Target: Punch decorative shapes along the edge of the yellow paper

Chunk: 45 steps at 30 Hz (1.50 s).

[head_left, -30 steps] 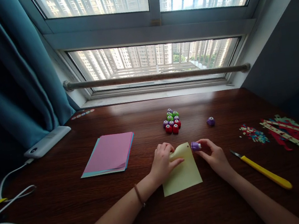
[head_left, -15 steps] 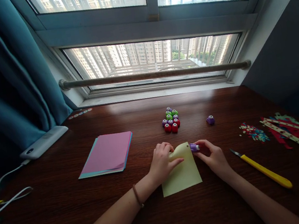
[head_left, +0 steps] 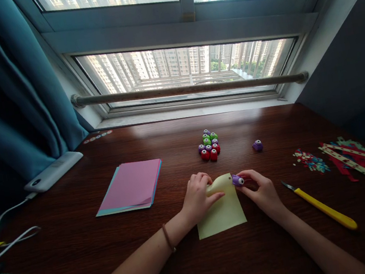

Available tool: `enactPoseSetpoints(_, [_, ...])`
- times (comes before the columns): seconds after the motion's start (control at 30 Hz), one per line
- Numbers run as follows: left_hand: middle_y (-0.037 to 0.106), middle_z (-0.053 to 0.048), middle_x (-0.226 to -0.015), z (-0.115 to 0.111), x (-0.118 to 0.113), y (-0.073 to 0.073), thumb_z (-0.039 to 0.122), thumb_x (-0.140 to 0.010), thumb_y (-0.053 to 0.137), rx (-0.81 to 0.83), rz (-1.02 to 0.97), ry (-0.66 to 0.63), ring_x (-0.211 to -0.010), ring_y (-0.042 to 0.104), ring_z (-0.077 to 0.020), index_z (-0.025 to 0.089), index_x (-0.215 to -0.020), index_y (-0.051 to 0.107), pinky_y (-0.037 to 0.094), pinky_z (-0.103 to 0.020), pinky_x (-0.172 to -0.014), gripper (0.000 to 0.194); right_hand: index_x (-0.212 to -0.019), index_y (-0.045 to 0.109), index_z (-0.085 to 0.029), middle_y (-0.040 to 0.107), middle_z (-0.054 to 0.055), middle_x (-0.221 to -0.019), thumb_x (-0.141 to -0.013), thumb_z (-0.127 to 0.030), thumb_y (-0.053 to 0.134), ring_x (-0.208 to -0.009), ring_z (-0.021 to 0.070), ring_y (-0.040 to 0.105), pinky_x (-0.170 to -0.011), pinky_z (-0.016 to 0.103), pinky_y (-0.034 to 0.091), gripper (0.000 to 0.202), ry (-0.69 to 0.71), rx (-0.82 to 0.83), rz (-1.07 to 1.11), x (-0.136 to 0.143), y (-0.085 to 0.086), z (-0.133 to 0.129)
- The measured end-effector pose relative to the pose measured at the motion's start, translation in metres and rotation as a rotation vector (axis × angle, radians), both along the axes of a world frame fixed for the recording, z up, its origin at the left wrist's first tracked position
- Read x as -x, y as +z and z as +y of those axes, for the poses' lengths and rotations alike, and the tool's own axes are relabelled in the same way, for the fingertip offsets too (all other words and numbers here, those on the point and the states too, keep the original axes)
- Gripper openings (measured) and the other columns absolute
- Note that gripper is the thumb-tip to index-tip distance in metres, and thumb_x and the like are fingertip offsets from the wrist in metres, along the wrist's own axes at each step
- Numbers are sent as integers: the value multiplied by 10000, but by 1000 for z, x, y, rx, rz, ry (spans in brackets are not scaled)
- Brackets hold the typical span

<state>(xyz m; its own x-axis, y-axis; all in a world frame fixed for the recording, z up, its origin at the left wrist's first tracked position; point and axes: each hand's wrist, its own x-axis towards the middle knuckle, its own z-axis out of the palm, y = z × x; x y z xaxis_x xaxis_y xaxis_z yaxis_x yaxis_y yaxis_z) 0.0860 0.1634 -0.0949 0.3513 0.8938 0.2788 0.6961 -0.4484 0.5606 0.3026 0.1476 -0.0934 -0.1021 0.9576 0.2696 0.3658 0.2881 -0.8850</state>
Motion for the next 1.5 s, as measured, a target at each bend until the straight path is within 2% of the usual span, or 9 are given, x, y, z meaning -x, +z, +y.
enactPoseSetpoints(0.27, [498,-40,-924,0,-1,-1,402,-703,749,-9,4,6,-887,440,-248,180,-856,494,382,-367,-783,371,-970,605,-210,575,16,-974,-791,-199,629,-832,168,573,-766,282,500,181,7,-76,-50,-1,1,3])
enactPoseSetpoints(0.57, [497,-41,-939,0,1,-4,424,-713,735,-14,8,15,-893,440,-245,174,-872,501,384,-371,-793,378,-922,620,-218,598,-8,-863,-752,-234,697,-736,156,579,-684,263,496,187,-38,-41,-79,-2,3,2])
enactPoseSetpoints(1.1, [498,-40,-945,-1,0,-2,411,-710,741,-20,21,19,-898,439,-246,178,-860,508,387,-375,-794,363,-900,584,-205,582,9,-928,-752,-229,687,-838,169,580,-785,282,509,182,-45,-35,-1,-1,-9,1])
enactPoseSetpoints(1.5, [494,-46,-954,-1,0,-3,436,-693,748,-24,22,26,-900,446,-248,183,-869,504,395,-375,-798,394,-908,581,-200,578,7,-899,-776,-198,655,-777,152,572,-726,266,506,152,-25,-100,-87,0,-1,0])
